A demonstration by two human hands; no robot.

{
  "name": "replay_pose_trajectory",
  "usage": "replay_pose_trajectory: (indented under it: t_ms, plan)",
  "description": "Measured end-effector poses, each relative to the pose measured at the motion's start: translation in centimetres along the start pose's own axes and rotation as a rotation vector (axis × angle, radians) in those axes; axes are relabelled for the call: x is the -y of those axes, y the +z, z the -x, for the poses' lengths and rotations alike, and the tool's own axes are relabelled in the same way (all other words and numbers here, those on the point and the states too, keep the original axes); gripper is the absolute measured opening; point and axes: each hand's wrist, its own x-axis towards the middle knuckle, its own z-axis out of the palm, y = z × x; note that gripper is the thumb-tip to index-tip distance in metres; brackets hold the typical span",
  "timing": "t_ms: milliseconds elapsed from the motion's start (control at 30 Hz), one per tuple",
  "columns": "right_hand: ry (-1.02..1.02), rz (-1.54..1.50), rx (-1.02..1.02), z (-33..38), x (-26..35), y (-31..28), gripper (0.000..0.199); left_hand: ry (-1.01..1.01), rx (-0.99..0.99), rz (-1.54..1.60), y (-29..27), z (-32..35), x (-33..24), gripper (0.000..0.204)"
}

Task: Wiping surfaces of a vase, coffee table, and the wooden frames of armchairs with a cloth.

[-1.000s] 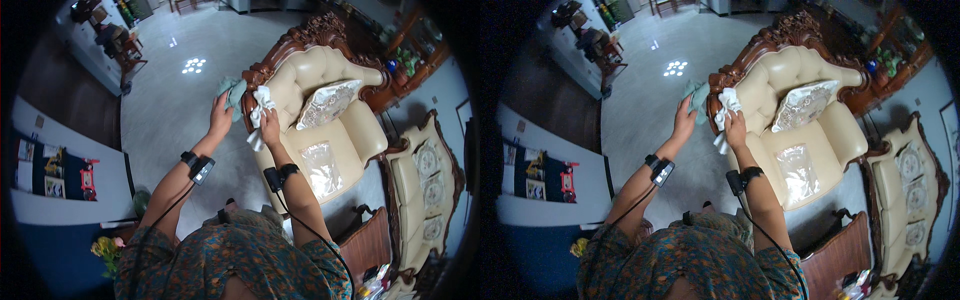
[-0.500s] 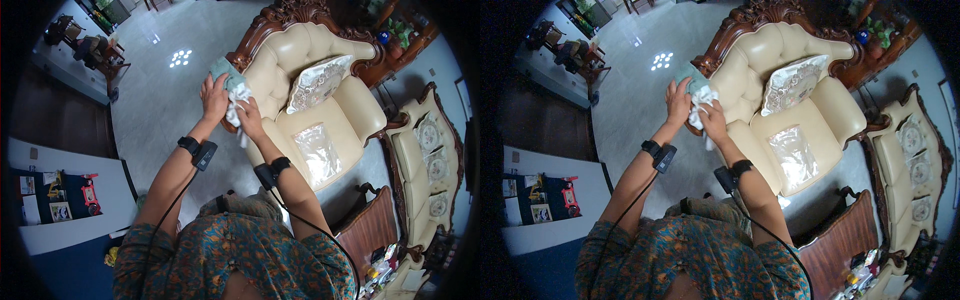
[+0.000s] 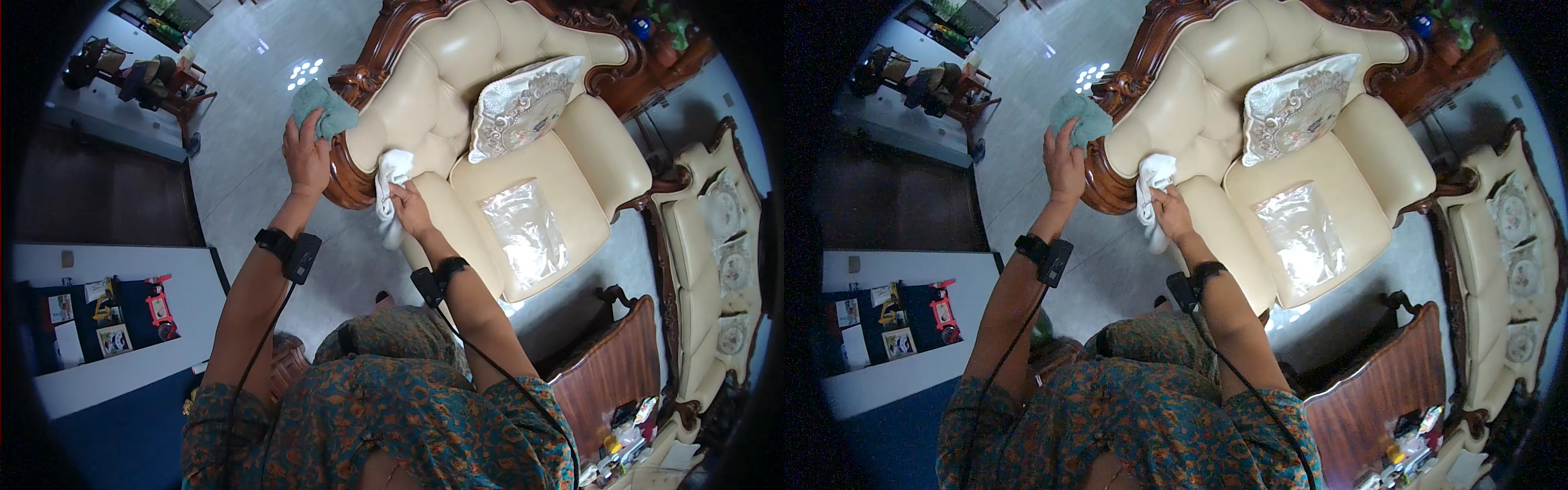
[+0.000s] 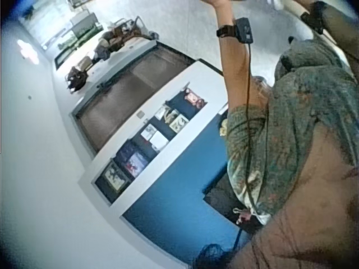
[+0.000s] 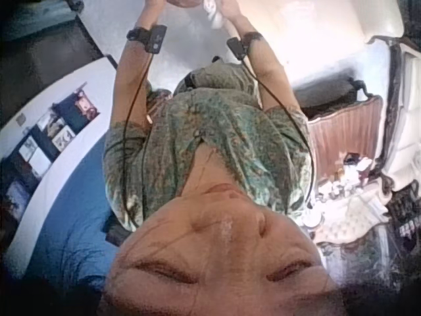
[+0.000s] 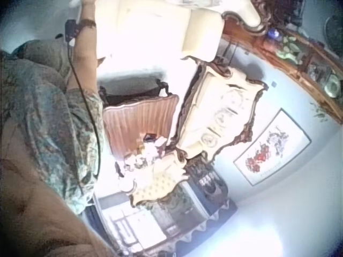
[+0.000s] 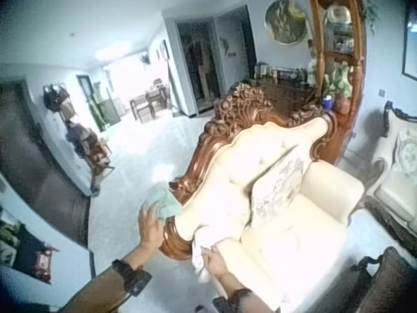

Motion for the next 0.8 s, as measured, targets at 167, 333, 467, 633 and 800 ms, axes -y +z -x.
replay_pose_trajectory:
  t_ms: [167, 333, 467, 633, 800]
  plan:
    - [-0.038, 0.117, 0.016, -1.9, -1.3, -0.3, 0.027, 0.029, 0.0, 0.014, -0.2, -0.2, 0.1, 0.049]
    - [0.023, -0.088, -0.036, -2.6, -5.2, 0.8, 0.025, 0.038, -0.019, 0.013, -0.2, -0.5, -0.4, 0.047]
    - [0.267, 0.33, 0.167, -0.6, -8.5, 1.8, 0.026, 0.019, -0.006, 0.036, -0.3, -0.4, -0.2, 0.047]
    - [0.216, 0.322, 0.391, 1.9, -11.4, 3.5, 0.02, 0.013, -0.026, 0.105, 0.1, -0.5, -0.6, 0.047]
    - [0.521, 0.319, 0.167, 1.4, -7.1, 3.4, 0.025, -0.019, -0.037, 0.1, -0.4, 0.2, 0.2, 0.046]
